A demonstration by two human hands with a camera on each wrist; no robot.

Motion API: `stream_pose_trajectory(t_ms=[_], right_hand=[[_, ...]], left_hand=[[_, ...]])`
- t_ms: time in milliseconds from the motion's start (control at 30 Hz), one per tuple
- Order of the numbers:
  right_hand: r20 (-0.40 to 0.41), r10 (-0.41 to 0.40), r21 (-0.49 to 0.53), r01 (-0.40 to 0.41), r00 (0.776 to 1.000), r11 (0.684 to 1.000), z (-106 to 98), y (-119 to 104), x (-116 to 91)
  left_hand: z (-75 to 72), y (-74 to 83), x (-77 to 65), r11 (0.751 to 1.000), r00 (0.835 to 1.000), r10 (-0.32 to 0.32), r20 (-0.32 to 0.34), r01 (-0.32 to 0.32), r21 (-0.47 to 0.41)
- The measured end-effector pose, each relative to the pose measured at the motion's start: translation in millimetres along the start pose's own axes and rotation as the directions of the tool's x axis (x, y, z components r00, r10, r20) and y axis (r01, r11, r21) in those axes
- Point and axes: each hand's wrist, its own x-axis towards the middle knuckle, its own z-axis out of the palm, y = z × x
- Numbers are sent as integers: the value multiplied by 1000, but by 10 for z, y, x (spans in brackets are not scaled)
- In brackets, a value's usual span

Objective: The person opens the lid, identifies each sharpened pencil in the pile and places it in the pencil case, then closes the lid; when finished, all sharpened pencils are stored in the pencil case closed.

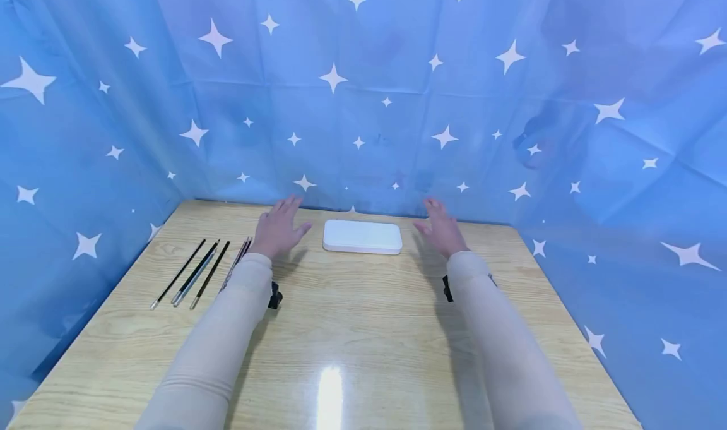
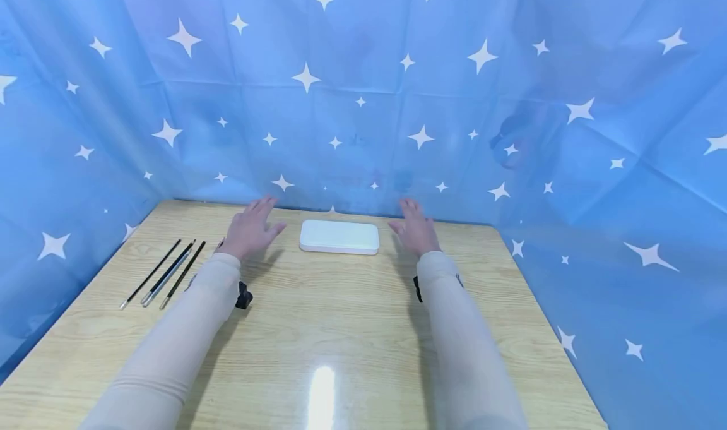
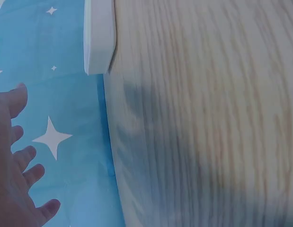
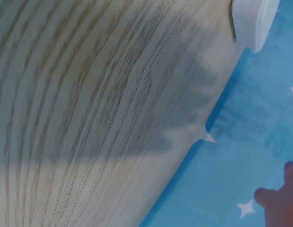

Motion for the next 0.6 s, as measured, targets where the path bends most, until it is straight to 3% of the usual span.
stream_pose_trajectory(t_ms=[400, 600], right_hand=[[59, -35, 151, 26, 998, 988, 176, -62, 48], [137, -35, 248, 0, 990, 969, 252, -70, 61]], left_hand=[[153, 138, 36, 993, 1000, 8, 29, -5, -118], [265, 170, 67, 987, 999, 27, 44, -19, -159]])
